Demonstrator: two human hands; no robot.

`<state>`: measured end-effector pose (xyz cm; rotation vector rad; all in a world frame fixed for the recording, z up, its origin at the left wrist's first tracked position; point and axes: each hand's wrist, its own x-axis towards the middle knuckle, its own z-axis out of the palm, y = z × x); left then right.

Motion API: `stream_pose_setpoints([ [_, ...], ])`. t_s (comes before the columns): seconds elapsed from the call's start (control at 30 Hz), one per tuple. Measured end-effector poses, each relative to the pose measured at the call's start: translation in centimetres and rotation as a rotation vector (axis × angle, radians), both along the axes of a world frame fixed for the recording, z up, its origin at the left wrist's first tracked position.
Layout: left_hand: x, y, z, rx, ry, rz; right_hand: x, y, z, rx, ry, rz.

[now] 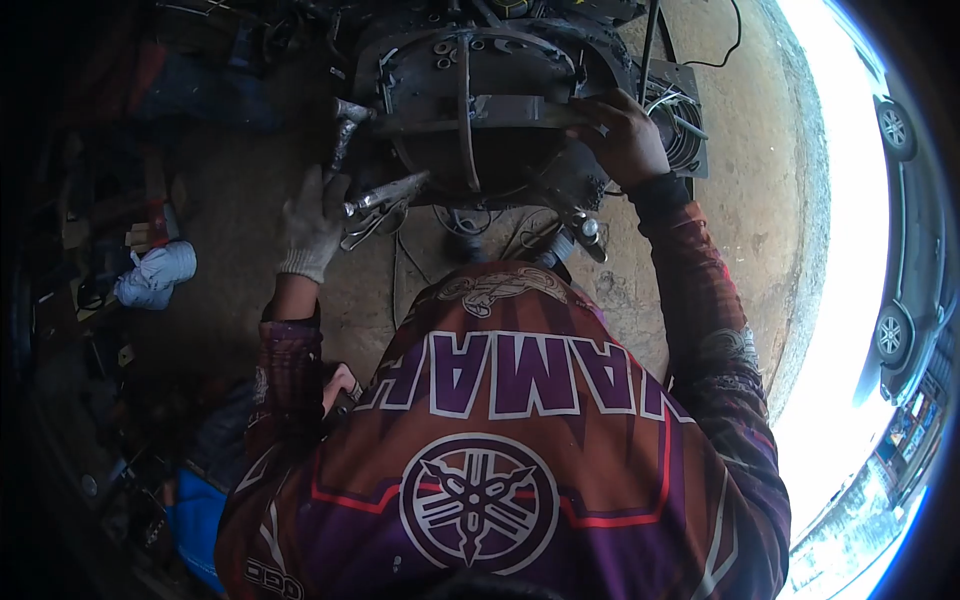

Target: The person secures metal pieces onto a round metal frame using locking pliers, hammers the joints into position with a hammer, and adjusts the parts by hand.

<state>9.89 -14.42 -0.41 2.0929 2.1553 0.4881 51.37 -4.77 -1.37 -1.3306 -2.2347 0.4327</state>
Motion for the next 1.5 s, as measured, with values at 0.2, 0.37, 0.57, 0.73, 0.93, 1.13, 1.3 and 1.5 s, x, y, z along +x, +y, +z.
stream_pose_setpoints([
  [0.2,1.8,-0.2,5.1,0.211,-0.39,0.076,-0.2,0.1,-0.2,0.031,0.02,-0.004],
  [0.37,1.0,-2.3,0.1,-0.034,0.165,0.083,-0.1,-0.1,0.0,0.017,0.027,0.012],
  [0.57,-0.5,0.2,4.3,0.026,-0.085,0.063,0.0,0.4,0.4,-0.045,0.022,0.038],
  [0.73,1.6,3.6,12.1,0.199,-1.167,-0.087,-1.5,1.8,6.3,0.071,0.245,-0.005],
  [0.93,6.9,10.9,19.1,0.384,-0.597,-0.63,-12.4,1.1,18.1,-0.078,0.756,0.28],
  [1.13,12.6,12.8,22.0,0.213,-0.712,-1.15,-9.2,1.4,19.8,-0.056,0.822,0.339],
  [1.3,3.7,13.3,11.1,0.183,-0.498,-0.493,-1.1,-3.5,14.4,0.099,0.554,-0.11],
  [1.5,1.9,9.3,-3.3,0.053,-0.255,-0.344,3.6,-9.3,4.4,-0.305,0.467,-0.343],
])
